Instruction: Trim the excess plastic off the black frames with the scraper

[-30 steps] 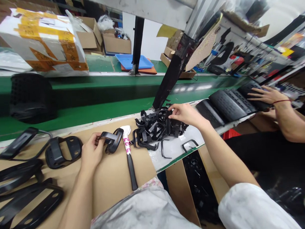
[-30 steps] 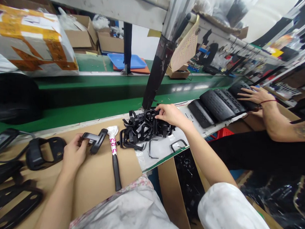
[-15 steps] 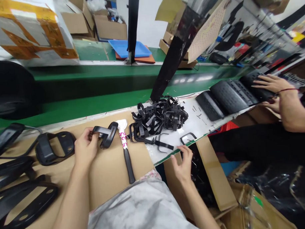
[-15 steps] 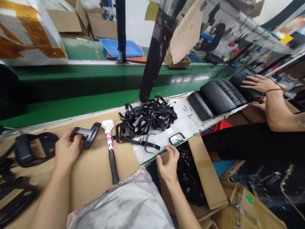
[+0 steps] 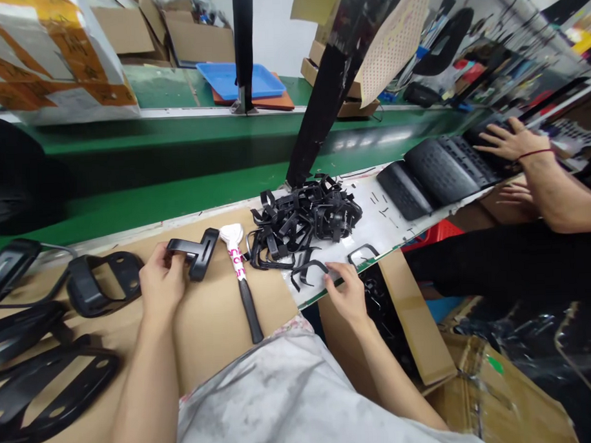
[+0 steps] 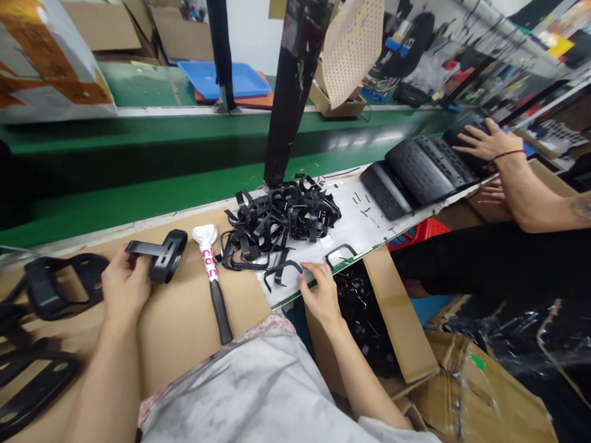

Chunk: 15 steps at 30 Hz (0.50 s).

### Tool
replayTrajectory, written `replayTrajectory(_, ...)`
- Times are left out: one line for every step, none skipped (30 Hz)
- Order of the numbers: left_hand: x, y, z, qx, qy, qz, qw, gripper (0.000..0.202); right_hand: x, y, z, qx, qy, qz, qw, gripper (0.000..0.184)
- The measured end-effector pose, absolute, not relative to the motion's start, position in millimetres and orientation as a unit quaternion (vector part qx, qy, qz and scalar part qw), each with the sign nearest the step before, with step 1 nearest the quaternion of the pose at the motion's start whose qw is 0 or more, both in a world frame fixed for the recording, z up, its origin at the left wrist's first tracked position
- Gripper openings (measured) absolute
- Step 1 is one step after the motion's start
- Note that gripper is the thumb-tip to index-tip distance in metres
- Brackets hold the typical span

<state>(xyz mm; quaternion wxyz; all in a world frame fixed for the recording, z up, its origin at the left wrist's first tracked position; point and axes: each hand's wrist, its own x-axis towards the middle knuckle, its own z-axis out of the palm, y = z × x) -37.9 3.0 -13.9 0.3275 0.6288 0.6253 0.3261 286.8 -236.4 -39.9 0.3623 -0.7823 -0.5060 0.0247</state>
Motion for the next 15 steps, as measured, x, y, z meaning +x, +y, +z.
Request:
replayTrajectory(-38,3,-14,0.628,0.628,0.324,0.325,0.021,290,-242,-40,-0.789,-0.49,0.009,0.37,0.018)
replayTrajectory(-38,4,-15,0.629,0.629,0.324,0.322,0.021,294,-248,-42,-0.799,-0.468,-0.011,0.377,0.019)
replayTrajectory(-38,4,-15,0.632,0.628,0.324,0.319,0.022,298,-252,-44,-0.81,-0.442,-0.033,0.383,0.021)
replayTrajectory(-38,4,-16,0.635,0.626,0.323,0.317,0.022,303,-255,-47,-0.822,-0.416,-0.053,0.386,0.025)
replayTrajectory(-38,4,-17,0.639,0.623,0.322,0.316,0.023,308,-257,-51,-0.832,-0.392,-0.068,0.388,0.029)
replayTrajectory(-38,4,-17,0.64,0.623,0.322,0.314,0.024,312,-258,-55,-0.839,-0.374,-0.076,0.387,0.033)
replayTrajectory(-38,4,-17,0.641,0.623,0.322,0.313,0.024,316,-257,-59,-0.844,-0.363,-0.08,0.386,0.034)
replayTrajectory(-37,4,-17,0.641,0.623,0.322,0.312,0.024,319,-256,-63,-0.847,-0.356,-0.08,0.386,0.033)
replayTrajectory(-37,3,-17,0.639,0.623,0.323,0.313,0.024,321,-254,-66,-0.848,-0.353,-0.079,0.387,0.03)
replayTrajectory(-37,3,-16,0.637,0.624,0.324,0.316,0.024,323,-253,-67,-0.848,-0.35,-0.079,0.391,0.029)
replayTrajectory(-37,3,-16,0.634,0.624,0.325,0.32,0.024,323,-252,-68,-0.846,-0.346,-0.082,0.397,0.028)
replayTrajectory(-38,3,-16,0.632,0.623,0.324,0.327,0.024,324,-251,-66,-0.844,-0.339,-0.088,0.406,0.03)
replayTrajectory(-39,3,-17,0.63,0.62,0.326,0.335,0.025,324,-251,-62,-0.84,-0.331,-0.096,0.419,0.031)
replayTrajectory(-40,4,-18,0.627,0.617,0.331,0.342,0.026,324,-251,-56,-0.835,-0.321,-0.106,0.434,0.032)
replayTrajectory(-41,4,-19,0.623,0.613,0.337,0.35,0.027,324,-250,-48,-0.828,-0.312,-0.117,0.45,0.034)
